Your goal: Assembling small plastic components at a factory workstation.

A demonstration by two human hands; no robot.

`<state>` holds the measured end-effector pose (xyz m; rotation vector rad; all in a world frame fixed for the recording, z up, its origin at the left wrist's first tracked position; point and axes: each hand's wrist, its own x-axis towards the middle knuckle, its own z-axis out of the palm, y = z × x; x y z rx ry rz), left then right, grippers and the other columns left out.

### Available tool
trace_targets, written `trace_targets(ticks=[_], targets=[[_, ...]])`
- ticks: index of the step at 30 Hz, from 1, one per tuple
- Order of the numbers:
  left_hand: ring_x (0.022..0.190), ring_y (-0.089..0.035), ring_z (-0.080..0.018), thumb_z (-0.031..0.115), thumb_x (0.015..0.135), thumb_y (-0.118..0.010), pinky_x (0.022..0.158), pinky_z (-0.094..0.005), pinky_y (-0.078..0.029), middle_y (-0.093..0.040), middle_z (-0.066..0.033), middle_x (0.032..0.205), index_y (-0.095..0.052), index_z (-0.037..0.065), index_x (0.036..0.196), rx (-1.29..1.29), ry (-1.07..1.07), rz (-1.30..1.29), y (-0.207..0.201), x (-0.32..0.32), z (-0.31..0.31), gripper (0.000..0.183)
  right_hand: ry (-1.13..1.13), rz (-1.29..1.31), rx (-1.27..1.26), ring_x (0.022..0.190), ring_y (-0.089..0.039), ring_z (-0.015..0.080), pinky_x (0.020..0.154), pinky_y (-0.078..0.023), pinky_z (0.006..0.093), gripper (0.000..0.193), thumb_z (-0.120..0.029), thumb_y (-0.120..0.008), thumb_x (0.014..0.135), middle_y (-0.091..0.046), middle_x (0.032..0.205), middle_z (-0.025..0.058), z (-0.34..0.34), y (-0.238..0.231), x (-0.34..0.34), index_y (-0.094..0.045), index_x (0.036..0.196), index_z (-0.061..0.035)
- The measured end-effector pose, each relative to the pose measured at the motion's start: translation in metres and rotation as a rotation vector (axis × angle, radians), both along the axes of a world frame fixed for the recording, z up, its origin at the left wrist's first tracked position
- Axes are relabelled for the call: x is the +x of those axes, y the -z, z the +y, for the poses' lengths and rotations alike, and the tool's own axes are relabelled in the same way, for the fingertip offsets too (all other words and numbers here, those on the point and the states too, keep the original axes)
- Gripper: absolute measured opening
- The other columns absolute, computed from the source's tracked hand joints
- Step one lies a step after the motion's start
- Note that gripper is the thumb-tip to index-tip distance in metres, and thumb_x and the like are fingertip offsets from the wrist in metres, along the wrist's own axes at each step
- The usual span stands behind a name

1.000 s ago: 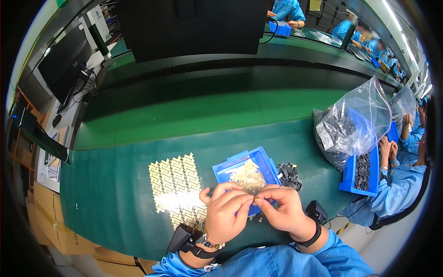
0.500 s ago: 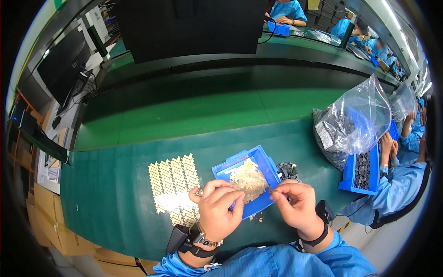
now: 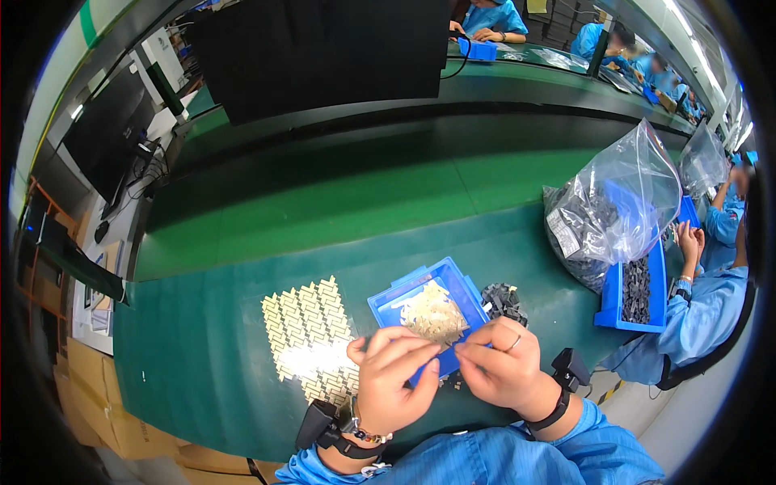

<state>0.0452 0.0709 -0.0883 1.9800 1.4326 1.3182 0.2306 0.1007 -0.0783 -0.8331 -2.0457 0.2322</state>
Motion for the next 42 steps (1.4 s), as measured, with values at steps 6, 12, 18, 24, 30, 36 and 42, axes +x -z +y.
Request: trace_targets(ticks=[6,12,18,24,30,36,42], targets=[[0.093,-0.063,-0.0196,0.005,0.075,-0.072,0.09,-0.0394,-0.027,-0.071,0.0002,0.09,-0.074,0.007,0.091,-0.004,0.028,-0.087,0.006,0.0,0.0,0.016,-0.089,-0.153,-0.003,0.071,-0.063,0.0211,0.06,-0.05,0.0332,0.027,-0.002,-0.078,0.065,-0.064,0.084,0.0028,-0.003,-0.008,-0.003,-0.074,0.091,-0.0074],[0.094,-0.064,-0.0236,0.001,0.074,-0.071,0.087,-0.0361,-0.033,-0.072,-0.004,0.091,-0.073,0.003,0.09,-0.001,0.076,-0.064,0.004,0.0,0.0,0.016,-0.009,0.184,-0.352,0.077,-0.065,0.024,0.07,-0.052,0.0333,0.021,0.002,-0.077,0.074,-0.067,0.087,0.0083,-0.006,-0.004,-0.005,-0.073,0.094,-0.0033],[0.094,-0.063,-0.0231,0.002,0.074,-0.071,0.09,-0.0382,-0.03,-0.072,-0.0028,0.09,-0.075,0.005,0.09,-0.005,0.096,0.017,0.001,0.001,-0.001,0.017,-0.057,0.218,-0.422,0.078,-0.065,0.0236,0.07,-0.052,0.0323,0.019,0.002,-0.077,0.076,-0.068,0.088,0.0093,-0.007,0.001,-0.004,-0.074,0.094,-0.0028],[0.099,-0.061,-0.0228,0.005,0.074,-0.072,0.093,-0.0404,-0.028,-0.072,-0.0014,0.09,-0.076,0.008,0.091,-0.046,0.115,0.048,0.003,0.0,-0.003,0.018,-0.063,0.204,-0.441,0.079,-0.064,0.0231,0.07,-0.052,0.0319,0.015,0.003,-0.076,0.076,-0.066,0.087,0.0081,-0.009,0.003,0.002,-0.073,0.089,-0.0034],[0.114,-0.055,-0.0269,0.028,0.063,-0.086,0.098,-0.0459,-0.023,-0.069,0.0013,0.099,-0.075,0.013,0.099,-0.112,0.083,0.156,-0.002,-0.004,0.0,0.041,0.134,0.295,-0.507,0.083,-0.066,0.0226,0.071,-0.053,0.032,0.013,0.005,-0.074,0.076,-0.067,0.089,0.0111,-0.005,0.011,0.044,-0.071,0.087,-0.0019],[0.119,-0.053,-0.0208,0.031,0.065,-0.086,0.095,-0.0591,-0.02,-0.064,0.0106,0.104,-0.075,0.023,0.095,-0.109,0.154,0.387,0.004,-0.003,-0.003,0.032,0.357,-0.001,-0.448,0.091,-0.066,0.0298,0.079,-0.053,0.0371,0.033,0.006,-0.071,0.076,-0.068,0.096,0.0143,0.031,0.02,0.091,-0.067,0.108,-0.0008],[0.116,-0.054,-0.022,0.021,0.065,-0.085,0.098,-0.0576,-0.018,-0.068,0.0102,0.1,-0.077,0.022,0.089,-0.129,0.155,0.386,0.009,-0.008,-0.002,0.026,0.301,-0.247,-0.319,0.089,-0.064,0.0317,0.08,-0.052,0.0404,0.036,0.004,-0.071,0.076,-0.068,0.093,0.0123,0.056,0.034,0.078,-0.067,0.111,-0.0033]])
